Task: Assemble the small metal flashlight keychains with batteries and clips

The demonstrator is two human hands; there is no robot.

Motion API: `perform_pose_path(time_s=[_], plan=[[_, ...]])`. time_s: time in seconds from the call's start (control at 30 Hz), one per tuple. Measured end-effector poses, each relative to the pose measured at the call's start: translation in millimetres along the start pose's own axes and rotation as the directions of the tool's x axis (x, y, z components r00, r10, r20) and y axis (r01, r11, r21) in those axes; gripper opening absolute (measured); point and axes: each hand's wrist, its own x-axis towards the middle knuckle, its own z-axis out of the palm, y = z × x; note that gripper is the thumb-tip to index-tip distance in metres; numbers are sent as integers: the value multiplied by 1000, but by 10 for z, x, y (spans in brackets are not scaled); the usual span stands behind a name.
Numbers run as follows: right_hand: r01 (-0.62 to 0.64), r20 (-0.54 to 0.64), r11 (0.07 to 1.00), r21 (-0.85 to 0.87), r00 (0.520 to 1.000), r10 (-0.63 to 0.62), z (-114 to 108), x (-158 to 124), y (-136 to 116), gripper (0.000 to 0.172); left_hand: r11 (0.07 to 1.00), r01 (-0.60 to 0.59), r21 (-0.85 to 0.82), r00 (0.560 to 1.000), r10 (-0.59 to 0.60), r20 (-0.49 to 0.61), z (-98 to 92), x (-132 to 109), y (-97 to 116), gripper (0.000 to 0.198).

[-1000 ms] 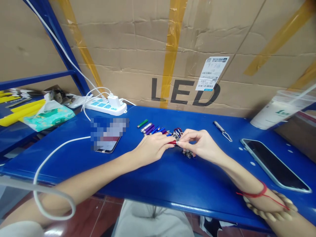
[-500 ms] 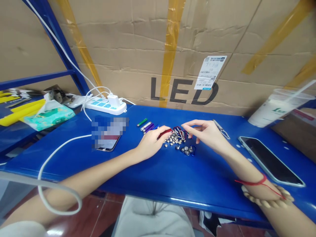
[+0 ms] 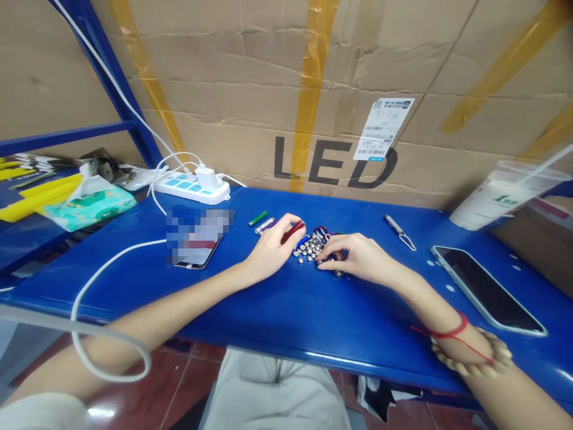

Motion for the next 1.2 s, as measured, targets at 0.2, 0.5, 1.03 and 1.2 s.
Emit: perform_pose_path(time_s=[0.2,0.5,1.03,1.2], plan=[[-73,-142,990,118,986,90,60,18,-89,10,1000,9,-17,999,-8,32,12,-5,-20,17],[7,-381,869,494,901,209,-24,13,-138,27,999,-20,35,978,13,207,16,-33,45,23],[39,-288,897,441,952,101,-66,-10,-229,18,988,-117,102,959,86,269,15,-71,12,26],[22,-247,896,443,964,99,-74,-20,-258,20,970,-159,184,955,104,277,11,-90,38,26]])
